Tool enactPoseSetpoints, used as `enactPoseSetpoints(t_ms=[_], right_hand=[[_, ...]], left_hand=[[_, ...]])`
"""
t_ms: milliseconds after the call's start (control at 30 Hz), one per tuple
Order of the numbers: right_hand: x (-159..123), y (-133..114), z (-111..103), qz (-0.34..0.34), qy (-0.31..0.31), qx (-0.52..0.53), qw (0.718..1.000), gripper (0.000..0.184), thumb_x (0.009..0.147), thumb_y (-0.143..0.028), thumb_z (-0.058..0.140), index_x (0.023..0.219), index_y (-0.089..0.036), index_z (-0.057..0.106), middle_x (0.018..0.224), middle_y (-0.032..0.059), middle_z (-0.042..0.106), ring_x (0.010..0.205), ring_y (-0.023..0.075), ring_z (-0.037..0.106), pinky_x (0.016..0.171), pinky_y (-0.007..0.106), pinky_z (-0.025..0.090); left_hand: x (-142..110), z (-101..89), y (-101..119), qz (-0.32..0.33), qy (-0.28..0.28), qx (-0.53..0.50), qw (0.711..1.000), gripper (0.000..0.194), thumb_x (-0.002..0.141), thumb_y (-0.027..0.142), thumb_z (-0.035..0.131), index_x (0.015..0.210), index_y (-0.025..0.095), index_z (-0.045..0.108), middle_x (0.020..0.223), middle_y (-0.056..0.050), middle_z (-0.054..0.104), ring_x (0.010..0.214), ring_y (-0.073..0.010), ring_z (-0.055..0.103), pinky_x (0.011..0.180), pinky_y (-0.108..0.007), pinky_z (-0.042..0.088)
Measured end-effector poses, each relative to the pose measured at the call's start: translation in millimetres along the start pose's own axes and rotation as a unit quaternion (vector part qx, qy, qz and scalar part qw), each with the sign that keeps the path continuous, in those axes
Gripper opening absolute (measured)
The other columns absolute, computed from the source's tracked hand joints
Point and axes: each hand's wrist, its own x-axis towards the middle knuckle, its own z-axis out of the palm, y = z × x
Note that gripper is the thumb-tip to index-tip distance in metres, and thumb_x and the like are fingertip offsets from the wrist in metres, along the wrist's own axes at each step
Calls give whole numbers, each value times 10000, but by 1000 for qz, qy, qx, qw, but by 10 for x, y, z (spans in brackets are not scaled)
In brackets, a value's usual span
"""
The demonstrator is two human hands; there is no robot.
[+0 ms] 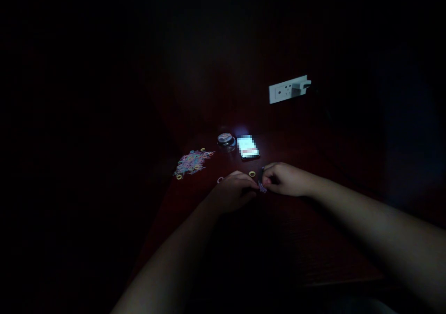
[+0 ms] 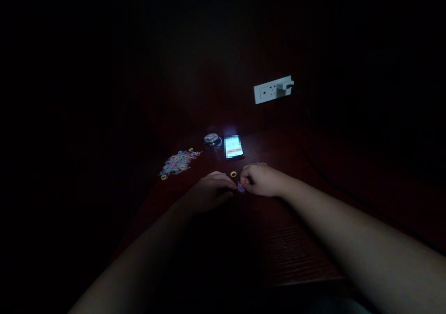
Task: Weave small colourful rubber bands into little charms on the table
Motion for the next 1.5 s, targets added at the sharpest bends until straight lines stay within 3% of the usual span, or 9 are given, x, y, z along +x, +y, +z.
enactPoseSetpoints(t_ms=[300, 633, 967, 1167, 1500], right_hand=[[10, -16, -17, 3, 43, 0, 999, 122, 811, -176, 523, 779, -180, 641, 761, 25, 644, 704, 146, 555, 647, 249, 382], [15, 1, -1, 9, 13, -5, 1000, 147, 788, -165, 551, 777, -192, 695, 776, 28, 659, 715, 151, 569, 654, 247, 393], [11, -9, -59, 70, 50, -48, 995, 132, 807, -224, 551, 766, -177, 667, 786, 54, 675, 733, 169, 593, 676, 254, 409], [10, 17, -55, 68, 7, -61, 996, 125, 771, -197, 573, 757, -187, 697, 795, 49, 694, 749, 175, 612, 709, 265, 424], [9, -30, -64, 44, 0, -50, 998, 115, 754, -179, 590, 731, -188, 702, 766, 42, 683, 728, 166, 605, 702, 260, 425]], left_hand=[[-8, 9, -28, 5, -2, 2, 1000, 199, 835, 228, 606, 1010, 236, 703, 1149, -33, 678, 1049, -190, 597, 943, -359, 455], [2, -27, 54, -1, -34, -22, 999, 357, 836, 170, 593, 1174, 277, 632, 1173, -7, 675, 1080, -174, 597, 989, -362, 429], [-23, 8, -15, -1, -4, -3, 1000, 259, 842, 220, 596, 1092, 227, 665, 1115, -39, 692, 1060, -185, 601, 965, -360, 441], [-21, -11, 16, -1, -22, -3, 1000, 229, 834, 230, 611, 1050, 215, 683, 1076, -44, 702, 1021, -182, 610, 946, -348, 446], [-18, 32, 15, 10, -21, -15, 1000, 302, 819, 253, 637, 1120, 240, 659, 1149, -35, 678, 1076, -189, 590, 976, -358, 436]])
